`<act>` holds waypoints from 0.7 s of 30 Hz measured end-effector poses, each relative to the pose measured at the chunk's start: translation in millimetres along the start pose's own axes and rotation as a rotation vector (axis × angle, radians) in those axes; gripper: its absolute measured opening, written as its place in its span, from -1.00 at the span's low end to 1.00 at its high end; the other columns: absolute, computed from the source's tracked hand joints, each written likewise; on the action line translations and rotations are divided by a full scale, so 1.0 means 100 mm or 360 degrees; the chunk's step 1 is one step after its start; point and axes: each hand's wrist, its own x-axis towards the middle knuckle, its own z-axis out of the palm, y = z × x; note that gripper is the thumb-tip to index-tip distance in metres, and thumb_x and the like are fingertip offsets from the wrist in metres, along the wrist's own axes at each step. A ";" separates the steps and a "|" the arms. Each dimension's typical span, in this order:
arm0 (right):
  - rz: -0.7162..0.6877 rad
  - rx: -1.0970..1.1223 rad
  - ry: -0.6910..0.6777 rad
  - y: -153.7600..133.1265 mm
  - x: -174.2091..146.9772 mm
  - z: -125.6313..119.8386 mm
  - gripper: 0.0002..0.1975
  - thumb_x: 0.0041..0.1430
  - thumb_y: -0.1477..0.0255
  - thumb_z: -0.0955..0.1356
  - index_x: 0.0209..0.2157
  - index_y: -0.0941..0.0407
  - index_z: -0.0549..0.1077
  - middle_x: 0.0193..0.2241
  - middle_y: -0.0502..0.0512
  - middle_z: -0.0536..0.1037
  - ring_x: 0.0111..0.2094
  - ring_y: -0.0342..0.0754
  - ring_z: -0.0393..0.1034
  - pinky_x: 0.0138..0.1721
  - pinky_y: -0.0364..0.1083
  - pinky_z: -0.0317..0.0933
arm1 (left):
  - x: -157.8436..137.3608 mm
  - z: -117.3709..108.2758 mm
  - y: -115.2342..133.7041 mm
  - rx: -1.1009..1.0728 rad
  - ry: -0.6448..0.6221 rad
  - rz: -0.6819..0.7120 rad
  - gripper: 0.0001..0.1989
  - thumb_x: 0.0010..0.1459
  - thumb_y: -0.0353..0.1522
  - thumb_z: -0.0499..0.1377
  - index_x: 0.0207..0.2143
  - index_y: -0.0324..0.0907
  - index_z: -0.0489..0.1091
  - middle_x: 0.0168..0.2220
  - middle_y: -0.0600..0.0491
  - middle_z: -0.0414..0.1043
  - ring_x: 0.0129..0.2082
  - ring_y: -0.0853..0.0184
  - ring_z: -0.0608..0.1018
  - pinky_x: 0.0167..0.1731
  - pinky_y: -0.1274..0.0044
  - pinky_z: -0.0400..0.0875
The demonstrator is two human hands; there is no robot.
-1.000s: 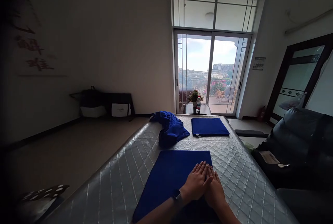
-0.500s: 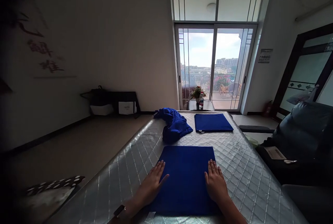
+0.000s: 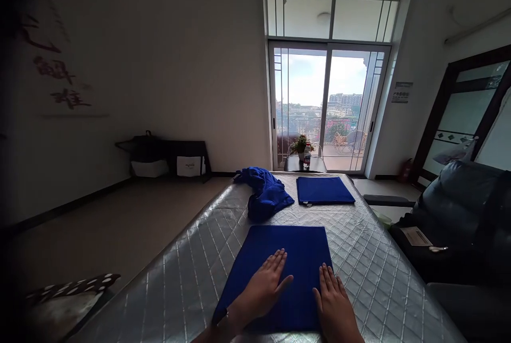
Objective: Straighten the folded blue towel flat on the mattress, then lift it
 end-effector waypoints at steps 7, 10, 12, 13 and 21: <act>-0.0010 0.0016 -0.0042 0.05 0.01 0.04 -0.33 0.43 0.15 0.01 0.40 0.25 -0.03 0.42 0.09 -0.15 0.44 0.03 -0.25 0.42 0.13 -0.20 | 0.17 0.29 0.47 -0.0139 0.0003 0.0402 -0.33 0.43 0.00 -0.23 0.45 -0.11 -0.13 0.46 0.02 -0.15 0.45 0.22 -0.03 0.41 0.30 -0.02; 0.0009 0.0050 -0.0018 0.06 0.02 0.07 -0.33 0.43 0.14 0.02 0.40 0.24 -0.04 0.42 0.08 -0.14 0.44 0.03 -0.24 0.42 0.13 -0.20 | 0.04 0.26 0.16 -0.0092 -0.0031 0.0320 -0.31 0.42 0.02 -0.22 0.45 -0.09 -0.20 0.46 0.02 -0.18 0.45 0.20 -0.03 0.41 0.26 -0.01; 0.0016 0.0065 0.0004 0.07 0.03 0.10 -0.33 0.43 0.15 0.02 0.41 0.23 -0.05 0.42 0.07 -0.14 0.44 0.03 -0.25 0.42 0.13 -0.20 | -0.10 0.21 -0.14 -0.0023 -0.0031 0.0184 -0.31 0.41 0.02 -0.21 0.44 -0.11 -0.19 0.45 0.00 -0.17 0.45 0.17 -0.01 0.40 0.22 0.01; 0.0015 0.0068 0.0008 0.07 0.03 0.11 -0.34 0.43 0.16 0.02 0.41 0.23 -0.06 0.42 0.06 -0.15 0.44 0.02 -0.25 0.42 0.13 -0.21 | -0.19 0.18 -0.31 0.0016 -0.0016 0.0087 -0.30 0.41 0.03 -0.20 0.43 -0.11 -0.17 0.45 -0.01 -0.15 0.44 0.15 0.01 0.39 0.20 0.03; 0.0005 0.0112 0.0104 0.10 0.03 0.20 -0.35 0.43 0.17 0.03 0.41 0.20 -0.01 0.43 0.06 -0.12 0.44 0.01 -0.25 0.42 0.11 -0.22 | -0.89 0.10 -1.10 0.0097 0.0153 -0.0354 -0.29 0.40 0.02 -0.16 0.42 -0.16 -0.16 0.45 -0.05 -0.17 0.43 0.11 0.06 0.37 0.18 0.09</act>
